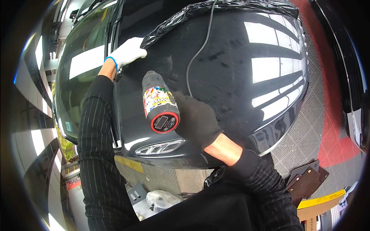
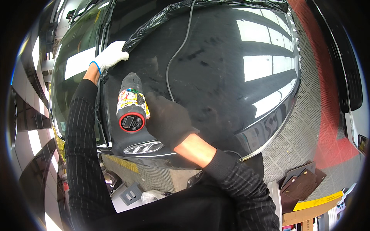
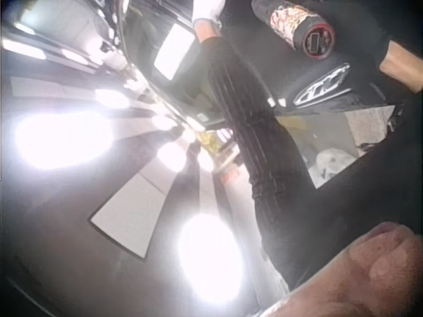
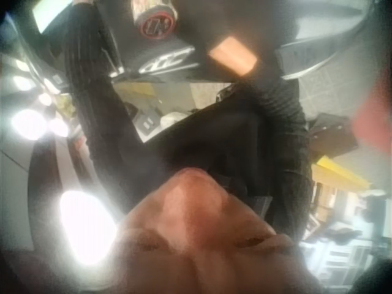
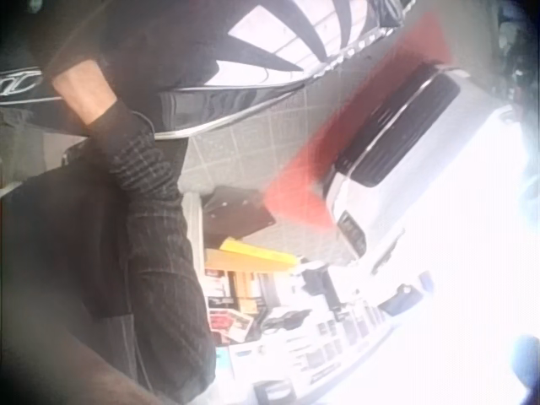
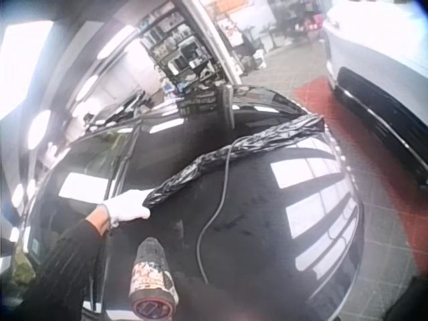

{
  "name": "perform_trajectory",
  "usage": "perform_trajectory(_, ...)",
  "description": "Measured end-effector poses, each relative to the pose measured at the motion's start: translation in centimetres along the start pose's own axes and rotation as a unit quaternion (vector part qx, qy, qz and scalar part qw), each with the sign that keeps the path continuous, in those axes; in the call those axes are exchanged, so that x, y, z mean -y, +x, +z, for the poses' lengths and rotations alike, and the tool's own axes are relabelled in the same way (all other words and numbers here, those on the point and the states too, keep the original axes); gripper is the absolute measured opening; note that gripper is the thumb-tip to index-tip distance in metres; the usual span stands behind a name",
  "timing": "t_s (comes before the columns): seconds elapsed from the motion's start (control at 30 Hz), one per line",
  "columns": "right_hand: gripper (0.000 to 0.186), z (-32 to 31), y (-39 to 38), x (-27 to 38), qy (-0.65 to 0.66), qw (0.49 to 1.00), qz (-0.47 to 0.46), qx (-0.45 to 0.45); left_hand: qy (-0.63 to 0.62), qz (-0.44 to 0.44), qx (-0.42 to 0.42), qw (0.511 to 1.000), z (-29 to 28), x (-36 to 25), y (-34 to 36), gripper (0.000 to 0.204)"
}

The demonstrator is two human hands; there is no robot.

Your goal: The person applies a black vinyl wrap to the hood of a black car. They use a heat gun to warm the material and smooth it with their gloved hands, working from the front grille area toward the windshield.

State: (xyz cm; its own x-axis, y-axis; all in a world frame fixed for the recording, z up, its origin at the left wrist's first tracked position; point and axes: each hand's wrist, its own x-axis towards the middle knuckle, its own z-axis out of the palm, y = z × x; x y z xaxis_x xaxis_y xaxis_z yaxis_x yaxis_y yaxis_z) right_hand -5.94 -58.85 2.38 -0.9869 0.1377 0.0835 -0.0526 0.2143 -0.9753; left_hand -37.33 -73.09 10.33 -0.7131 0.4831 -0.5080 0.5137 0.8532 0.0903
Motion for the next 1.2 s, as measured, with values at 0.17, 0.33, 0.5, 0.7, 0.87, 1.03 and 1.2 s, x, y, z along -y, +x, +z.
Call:
perform_trajectory(0.17, 0.037, 0.6, -0.8, 0.4, -0.025, 0.999, 0.010, -0.029, 0.036, 0.014, -0.014, 0.999, -0.3, 1.0, 0.3, 0.032)
perform_trajectory(0.33, 0.034, 1.0, -1.0, 0.7, -0.045, 0.998, 0.010, -0.049, 0.197, 0.031, -0.060, 0.978, -0.5, 1.5, 0.9, 0.046)
perform_trajectory(0.5, 0.032, 1.0, -1.8, 1.1, -0.032, 0.998, 0.003, -0.055, 0.257, -0.034, -0.086, 0.962, 0.2, 1.3, 1.3, 0.062)
perform_trajectory(0.7, 0.028, 0.9, -2.4, 1.0, -0.020, 0.999, 0.021, -0.034, 0.264, -0.017, -0.162, 0.951, 0.9, 0.9, 0.5, 0.050)
perform_trajectory(0.87, 0.024, 0.7, -2.7, 0.3, 0.012, 1.000, 0.020, -0.019, 0.231, -0.044, -0.135, 0.963, 1.9, 0.4, -0.1, 0.047)
perform_trajectory(1.03, 0.024, -1.2, -2.9, -0.5, 0.017, 1.000, 0.008, -0.021, 0.168, -0.082, -0.130, 0.974, 2.5, 0.1, -0.9, 0.059)
perform_trajectory(1.2, 0.023, -3.9, -2.1, -0.4, -0.042, 0.999, 0.001, -0.009, 0.193, -0.033, -0.197, 0.961, 2.4, -1.2, -0.4, 0.053)
